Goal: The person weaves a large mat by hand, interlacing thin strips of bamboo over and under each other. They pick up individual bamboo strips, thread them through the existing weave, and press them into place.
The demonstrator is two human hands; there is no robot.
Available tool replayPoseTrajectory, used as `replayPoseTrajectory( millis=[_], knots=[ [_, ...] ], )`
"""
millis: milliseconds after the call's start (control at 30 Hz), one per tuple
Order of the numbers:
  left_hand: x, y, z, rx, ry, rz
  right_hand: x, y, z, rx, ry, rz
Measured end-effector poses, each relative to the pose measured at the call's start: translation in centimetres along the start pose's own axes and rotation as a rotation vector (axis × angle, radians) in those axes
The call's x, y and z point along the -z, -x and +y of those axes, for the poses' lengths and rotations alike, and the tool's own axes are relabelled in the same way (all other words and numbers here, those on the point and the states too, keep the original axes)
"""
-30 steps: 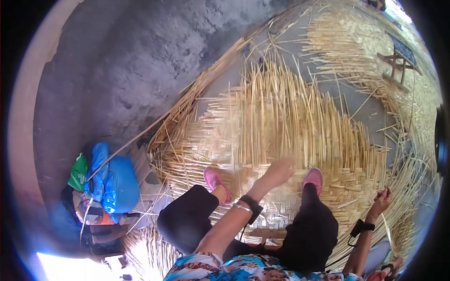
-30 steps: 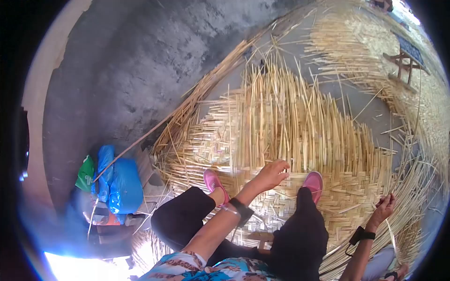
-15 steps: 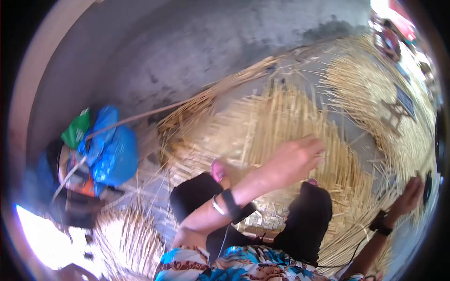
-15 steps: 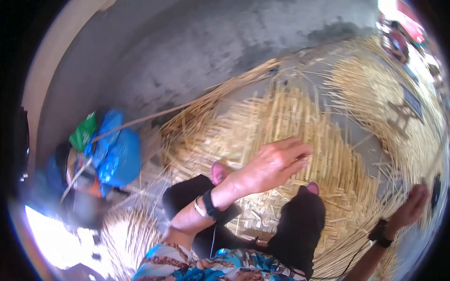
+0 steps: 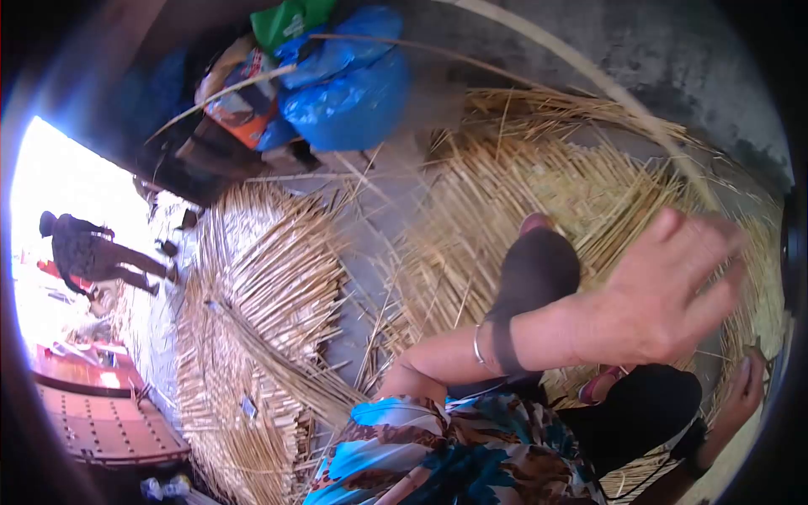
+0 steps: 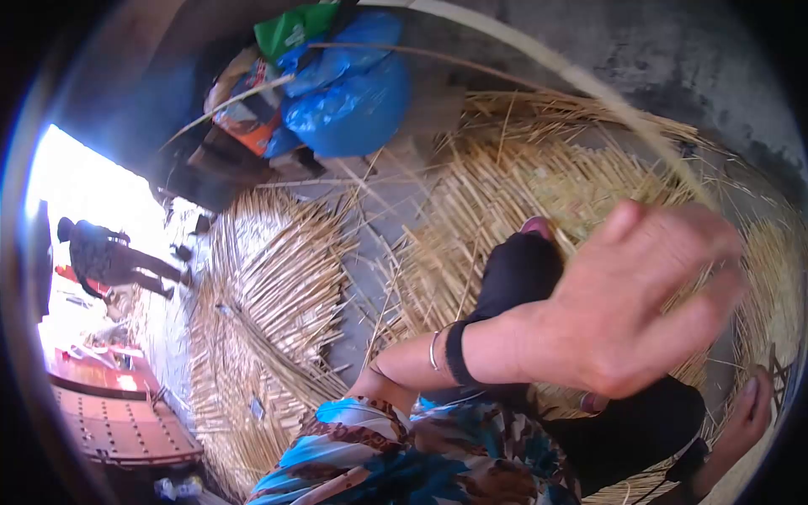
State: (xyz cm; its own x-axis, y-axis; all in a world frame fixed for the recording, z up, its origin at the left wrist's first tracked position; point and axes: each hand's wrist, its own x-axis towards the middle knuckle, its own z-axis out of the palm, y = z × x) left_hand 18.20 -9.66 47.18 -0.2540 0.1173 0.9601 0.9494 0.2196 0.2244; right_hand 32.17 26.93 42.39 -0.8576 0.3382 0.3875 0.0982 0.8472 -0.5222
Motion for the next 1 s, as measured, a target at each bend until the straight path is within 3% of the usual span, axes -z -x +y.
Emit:
replayPoseTrajectory(
  millis=[33,100,133,167,200,233,267,300,333,400,433,500,567,633,767,833,900,933,1000],
  knots=[
    [1.6,0.9,-0.7,0.026,-0.015,0.005,-0.4,-0.7,1.0,0.008,0.005,-0.029],
    [4.5,4.2,-3.0,0.172,-0.216,0.033,-0.6,-3.0,6.2,0.041,-0.003,0.168],
    [6.4,6.1,-3.9,0.327,-0.278,0.008,1.4,-4.3,11.8,0.121,0.129,0.056],
    [8.5,8.4,-4.8,0.483,-0.336,-0.020,1.5,-5.5,13.2,0.126,0.139,0.021],
    [10.9,11.5,-6.5,0.572,-0.396,-0.032,1.7,-6.1,14.0,-0.055,-0.086,0.014],
    [13.9,14.9,-7.7,0.772,-0.376,0.006,2.0,-6.2,14.5,-0.246,-0.303,0.016],
    [17.3,17.2,-7.8,1.209,-0.140,0.196,2.2,-6.2,14.8,-0.262,-0.279,-0.002],
    [22.3,21.3,-8.9,1.178,-0.415,0.000,2.3,-6.3,14.8,-0.226,-0.254,0.033],
    [28.1,28.8,-10.7,1.217,-0.231,0.226,2.9,-5.9,14.8,-0.189,-0.228,0.070],
    [34.4,31.3,-6.8,1.442,-0.432,0.360,3.5,-4.9,15.9,-0.180,-0.117,0.105],
    [37.9,34.8,-5.5,1.411,-0.512,0.375,3.7,-4.2,17.4,-0.182,-0.066,0.112],
    [43.0,41.1,-1.8,1.645,-0.493,0.546,3.8,-2.5,21.1,-0.192,0.036,0.103],
    [45.6,47.4,1.7,1.907,-0.719,0.442,3.5,-0.3,25.0,-0.205,0.144,0.078],
    [43.1,50.5,5.2,1.930,-0.606,0.481,3.7,1.8,28.7,-0.217,0.244,0.048],
    [39.1,61.6,8.0,2.036,-0.935,-0.207,4.6,4.8,32.4,-0.232,0.388,0.010],
    [35.3,60.9,8.8,1.746,-1.144,-0.451,5.4,5.5,33.6,-0.226,0.434,0.008],
    [33.4,61.0,8.8,1.821,-1.157,-0.578,6.1,6.1,35.0,-0.216,0.481,-0.004],
    [33.4,61.6,8.4,1.973,-1.110,-0.558,6.4,6.2,35.8,-0.214,0.503,-0.012],
    [33.2,60.5,8.2,2.025,-1.116,-0.643,7.1,6.4,37.6,-0.175,0.548,-0.047]
  ],
)
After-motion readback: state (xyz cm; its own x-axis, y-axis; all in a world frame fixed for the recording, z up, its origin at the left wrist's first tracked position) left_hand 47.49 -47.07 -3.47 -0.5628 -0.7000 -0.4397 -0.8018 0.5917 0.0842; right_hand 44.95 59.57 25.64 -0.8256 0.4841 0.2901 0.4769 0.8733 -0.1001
